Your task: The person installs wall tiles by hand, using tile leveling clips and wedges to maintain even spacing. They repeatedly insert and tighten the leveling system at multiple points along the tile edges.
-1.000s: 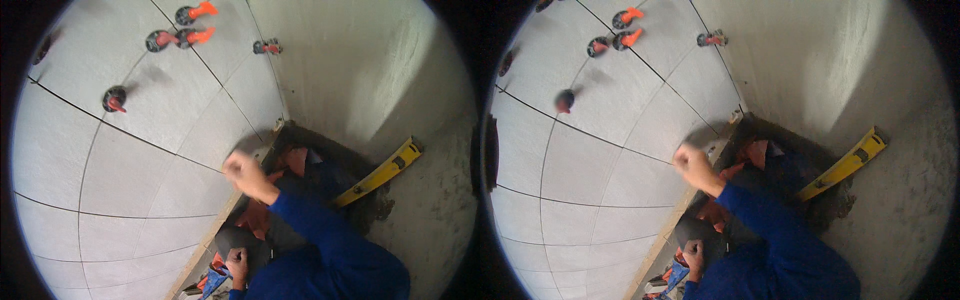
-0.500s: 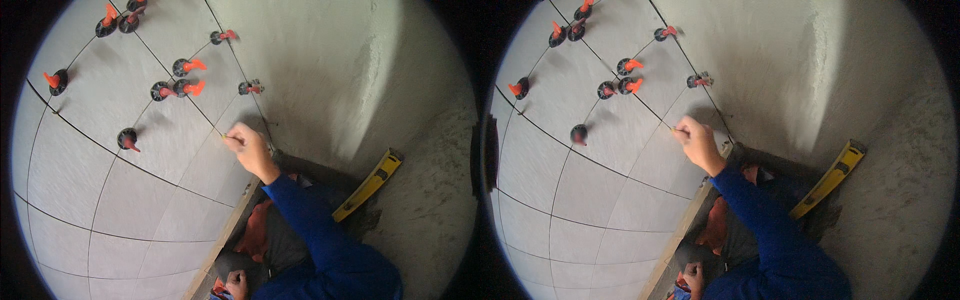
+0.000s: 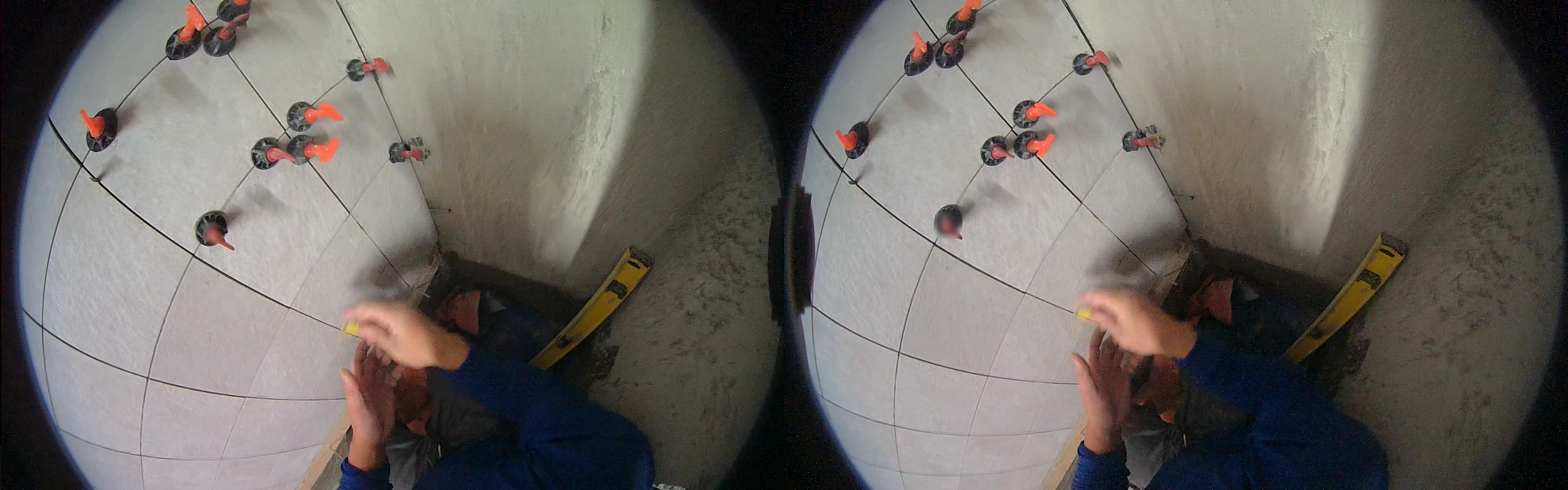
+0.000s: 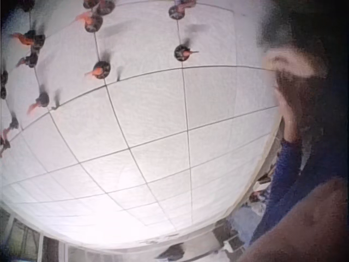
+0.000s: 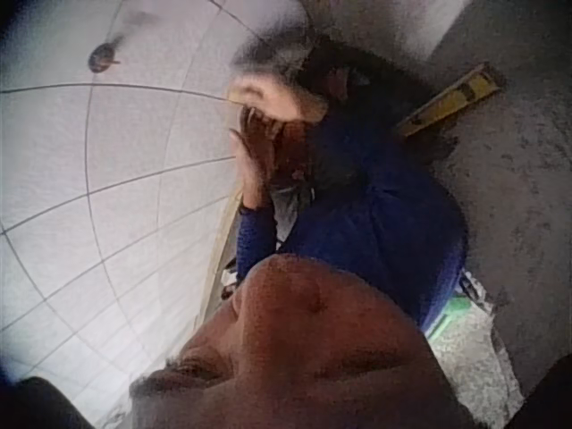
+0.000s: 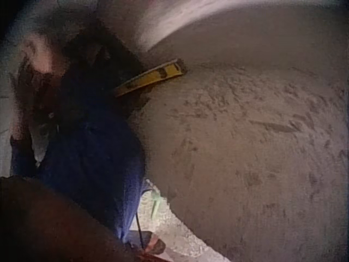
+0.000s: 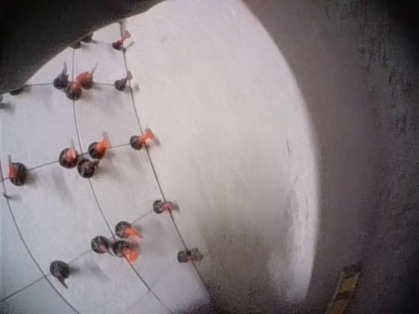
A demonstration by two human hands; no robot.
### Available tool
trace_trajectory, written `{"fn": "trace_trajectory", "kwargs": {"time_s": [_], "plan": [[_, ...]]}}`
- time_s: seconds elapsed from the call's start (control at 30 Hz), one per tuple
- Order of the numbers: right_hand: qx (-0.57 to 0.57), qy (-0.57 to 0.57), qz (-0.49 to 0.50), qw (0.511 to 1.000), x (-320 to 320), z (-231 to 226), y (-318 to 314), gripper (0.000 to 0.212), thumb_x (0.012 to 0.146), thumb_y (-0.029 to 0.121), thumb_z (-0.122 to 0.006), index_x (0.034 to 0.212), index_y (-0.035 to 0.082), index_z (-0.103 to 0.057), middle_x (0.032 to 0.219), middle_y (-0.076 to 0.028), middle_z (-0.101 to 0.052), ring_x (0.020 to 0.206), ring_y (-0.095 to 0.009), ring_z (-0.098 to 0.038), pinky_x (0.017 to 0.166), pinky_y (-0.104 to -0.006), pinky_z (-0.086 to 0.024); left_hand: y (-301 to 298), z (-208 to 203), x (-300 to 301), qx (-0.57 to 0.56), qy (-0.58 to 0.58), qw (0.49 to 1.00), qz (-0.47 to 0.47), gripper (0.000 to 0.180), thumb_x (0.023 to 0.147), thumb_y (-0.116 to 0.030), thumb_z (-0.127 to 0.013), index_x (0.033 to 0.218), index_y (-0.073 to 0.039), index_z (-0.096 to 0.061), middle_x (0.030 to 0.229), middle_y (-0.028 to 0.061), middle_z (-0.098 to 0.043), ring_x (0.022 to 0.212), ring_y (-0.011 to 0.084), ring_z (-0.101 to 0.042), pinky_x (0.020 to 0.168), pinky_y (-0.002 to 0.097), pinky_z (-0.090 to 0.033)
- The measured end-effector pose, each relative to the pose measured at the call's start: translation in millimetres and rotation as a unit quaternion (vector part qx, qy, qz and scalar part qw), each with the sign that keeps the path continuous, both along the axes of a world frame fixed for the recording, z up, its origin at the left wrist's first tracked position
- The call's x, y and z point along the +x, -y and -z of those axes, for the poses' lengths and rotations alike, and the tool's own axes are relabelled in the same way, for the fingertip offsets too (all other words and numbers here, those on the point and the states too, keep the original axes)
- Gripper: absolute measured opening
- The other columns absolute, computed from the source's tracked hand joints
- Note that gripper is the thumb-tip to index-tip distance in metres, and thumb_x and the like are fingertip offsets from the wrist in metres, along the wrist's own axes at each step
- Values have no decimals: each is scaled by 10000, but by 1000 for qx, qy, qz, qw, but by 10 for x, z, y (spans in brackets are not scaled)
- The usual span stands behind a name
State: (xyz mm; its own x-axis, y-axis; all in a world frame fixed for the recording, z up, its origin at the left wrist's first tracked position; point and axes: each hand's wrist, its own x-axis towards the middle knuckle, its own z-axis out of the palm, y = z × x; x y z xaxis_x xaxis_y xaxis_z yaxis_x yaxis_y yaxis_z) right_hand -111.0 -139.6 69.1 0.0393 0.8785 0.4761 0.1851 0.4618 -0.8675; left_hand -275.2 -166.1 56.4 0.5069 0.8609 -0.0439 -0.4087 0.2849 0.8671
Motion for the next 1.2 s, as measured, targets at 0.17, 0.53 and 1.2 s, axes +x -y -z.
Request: {"fn": "trace_trajectory", "kwargs": {"time_s": [0.17,0.53,1.2], "plan": [[40,16,359,932,906,-415,-203,270,963,191,-648,1162,8,-647,967,-97,-672,823,-201,-657,731,-364,-515,-366,-177,296,33,-138,990,7,602,1023,-509,-507,1347,-2,-521,1208,100,-610,1119,213,-581,962,367,-463],[2,321,520,791,1476,-924,-723,254,905,282,-682,965,35,-696,972,-172,-673,904,-401,-666,784,-489,-529,-1497,-633,1924,-100,72,992,33,321,1041,-341,-547,1173,-64,-642,921,3,-590,819,142,-543,774,302,-472],[44,338,477,810,1667,-830,-851,178,872,226,-645,832,54,-673,908,-180,-679,849,-420,-680,757,-526,-534,-1872,-786,2729,-283,240,928,-25,305,1102,-235,-357,1154,-19,-566,1055,95,-626,956,227,-630,906,455,-522]]}}
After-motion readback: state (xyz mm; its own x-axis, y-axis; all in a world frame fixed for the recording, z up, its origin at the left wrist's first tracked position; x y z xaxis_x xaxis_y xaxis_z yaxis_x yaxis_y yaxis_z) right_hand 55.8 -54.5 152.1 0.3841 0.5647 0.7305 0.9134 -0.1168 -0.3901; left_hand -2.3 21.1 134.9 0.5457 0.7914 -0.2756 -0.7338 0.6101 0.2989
